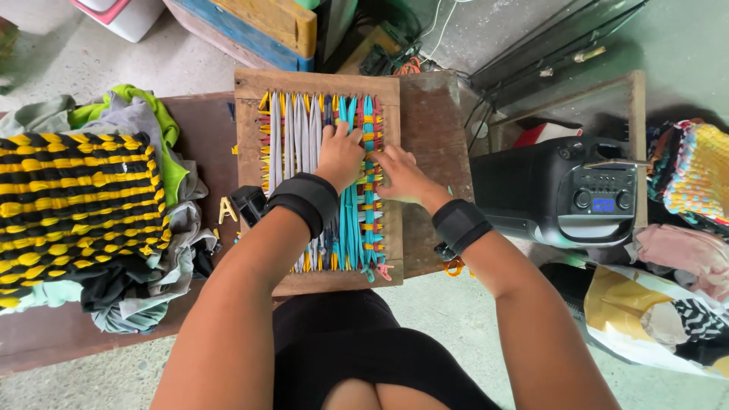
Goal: Weaving strips of fabric through a small wooden loom to create a rug.
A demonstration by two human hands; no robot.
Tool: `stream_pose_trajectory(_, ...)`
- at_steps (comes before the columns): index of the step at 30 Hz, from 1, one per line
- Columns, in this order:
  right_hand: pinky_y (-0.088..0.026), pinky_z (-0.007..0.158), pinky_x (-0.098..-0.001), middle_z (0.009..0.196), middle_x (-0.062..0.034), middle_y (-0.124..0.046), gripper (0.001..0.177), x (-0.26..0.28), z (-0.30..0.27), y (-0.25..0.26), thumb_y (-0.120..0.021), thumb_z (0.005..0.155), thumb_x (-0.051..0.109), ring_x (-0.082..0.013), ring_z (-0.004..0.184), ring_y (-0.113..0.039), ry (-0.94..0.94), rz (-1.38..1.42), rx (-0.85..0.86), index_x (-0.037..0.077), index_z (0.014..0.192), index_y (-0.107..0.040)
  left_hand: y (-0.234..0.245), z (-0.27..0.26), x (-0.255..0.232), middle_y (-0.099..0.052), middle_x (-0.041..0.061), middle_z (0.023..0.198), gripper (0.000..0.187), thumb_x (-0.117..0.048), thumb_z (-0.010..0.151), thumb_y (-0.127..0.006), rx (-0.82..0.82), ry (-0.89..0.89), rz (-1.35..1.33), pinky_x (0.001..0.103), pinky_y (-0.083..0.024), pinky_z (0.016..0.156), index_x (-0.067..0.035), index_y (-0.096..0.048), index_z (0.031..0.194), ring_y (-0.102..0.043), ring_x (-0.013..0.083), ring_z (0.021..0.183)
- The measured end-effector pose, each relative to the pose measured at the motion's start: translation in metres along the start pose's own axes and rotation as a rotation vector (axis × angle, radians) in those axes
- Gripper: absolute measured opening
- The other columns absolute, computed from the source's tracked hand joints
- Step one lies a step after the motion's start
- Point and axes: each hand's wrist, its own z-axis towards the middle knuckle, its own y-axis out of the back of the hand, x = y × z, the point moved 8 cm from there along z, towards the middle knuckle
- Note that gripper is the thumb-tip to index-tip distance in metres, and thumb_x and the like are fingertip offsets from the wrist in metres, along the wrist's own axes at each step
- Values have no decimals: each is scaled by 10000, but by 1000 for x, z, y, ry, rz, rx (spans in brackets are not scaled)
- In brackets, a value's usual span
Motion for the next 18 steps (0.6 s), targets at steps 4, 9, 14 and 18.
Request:
stream_pose_trajectory(4,-416,971,-515,1236,-176,-503,802,8,-3,1,-829,693,325,-389,1195,-504,15,-49,-25,57,1385,-524,2,-2,-6,-616,16,1140,190,-241,667,-741,80,81,-70,463,-370,889,-149,-812,817,-489,295,1114)
stream_pose_trajectory(9,-410,966,-511,1241,-175,-503,855,7,0,0,-842,690,338,-391,1229,-487,12,-64,-17,50,1425,-514,-20,-12,-9,-568,34,1172,211,-235,798,-710,323,68,-7,463,-368,880,-149,-803,966,-467,304,1142)
stream_pose_trajectory(14,-402,957,-509,1212,-160,-506,901,9,2,-2,-894,648,413,-376,1214,-484,-51,-74,-5,61,1384,-510,-9,-22,-10,-548,30,1182,294,-263,744,-723,280,62,-30,481,-365,867,-153,-774,1011,-461,301,1125)
stream_pose_trajectory(18,-400,960,-518,1201,-147,-508,874,10,0,-3,-896,656,378,-363,1219,-480,-57,-87,-10,82,1384,-514,-14,-24,-14,-560,22,1143,270,-233,796,-693,205,93,81,476,-378,851,-159,-762,1046,-484,290,1098)
